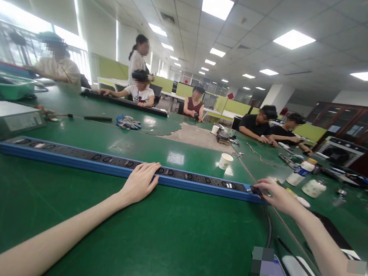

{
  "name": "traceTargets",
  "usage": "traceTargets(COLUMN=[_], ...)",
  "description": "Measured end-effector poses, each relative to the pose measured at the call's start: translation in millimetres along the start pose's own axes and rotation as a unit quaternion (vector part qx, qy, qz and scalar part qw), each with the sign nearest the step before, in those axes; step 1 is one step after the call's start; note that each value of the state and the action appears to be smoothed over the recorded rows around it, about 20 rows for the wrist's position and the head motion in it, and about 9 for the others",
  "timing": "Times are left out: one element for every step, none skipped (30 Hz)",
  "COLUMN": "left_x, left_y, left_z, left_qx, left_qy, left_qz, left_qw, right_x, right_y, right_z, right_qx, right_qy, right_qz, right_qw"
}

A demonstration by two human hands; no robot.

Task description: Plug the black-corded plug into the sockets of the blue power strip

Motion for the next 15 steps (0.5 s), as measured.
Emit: traceTargets(left_x=[0, 0, 0, 0, 1, 1, 1, 1, 2, 2, 2, 2, 2, 2, 2], left_y=[0, 0, -1, -1, -1, -1, -1, -1, -1, -1, -1, -2, -2, -2, -2], left_z=[0.1, 0.1, 0.2, 0.2, 0.3, 0.4, 0.5, 0.7, 1.0, 1.3, 1.7, 2.0, 2.4, 2.6, 2.9], left_qx=[0.001, 0.002, 0.003, 0.003, 0.003, 0.004, 0.005, 0.006, 0.006, 0.007, 0.006, 0.006, 0.005, 0.005, 0.004], left_qy=[0.000, 0.000, 0.000, -0.001, -0.001, 0.000, 0.000, 0.001, 0.002, 0.003, 0.004, 0.004, 0.004, 0.003, 0.004], left_qz=[0.001, 0.001, 0.002, 0.002, 0.001, 0.001, 0.001, 0.001, 0.001, 0.001, 0.001, 0.001, 0.001, 0.001, 0.001], left_qw=[1.000, 1.000, 1.000, 1.000, 1.000, 1.000, 1.000, 1.000, 1.000, 1.000, 1.000, 1.000, 1.000, 1.000, 1.000], right_x=[0, 0, -2, -3, -6, -8, -11, -15, -19, -24, -31, -39, -48, -58, -70], right_y=[-1, -4, -7, -12, -20, -29, -41, -52, -64, -75, -83, -88, -91, -92, -90], right_z=[-3, -4, -3, 1, 7, 15, 24, 34, 45, 56, 68, 80, 93, 104, 114], right_qx=[-0.004, -0.002, 0.007, 0.022, 0.035, 0.043, 0.042, 0.034, 0.021, 0.008, 0.001, 0.000, 0.001, 0.000, -0.003], right_qy=[-0.040, -0.072, -0.087, -0.081, -0.067, -0.047, -0.025, 0.000, 0.023, 0.051, 0.083, 0.119, 0.157, 0.184, 0.197], right_qz=[0.020, 0.034, 0.037, 0.032, 0.029, 0.031, 0.039, 0.047, 0.059, 0.066, 0.065, 0.059, 0.045, 0.025, 0.005], right_qw=[0.999, 0.997, 0.996, 0.996, 0.997, 0.997, 0.998, 0.998, 0.998, 0.997, 0.994, 0.991, 0.987, 0.983, 0.980])
Point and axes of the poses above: each hand's wrist, its own x-axis away from the middle knuckle, its own z-axis out of the back of the hand, y = z × x, the point moved 4 cm from there along -x, towards the middle knuckle, and after that the axes turned 4 degrees about -x, right-handed, at the moved point
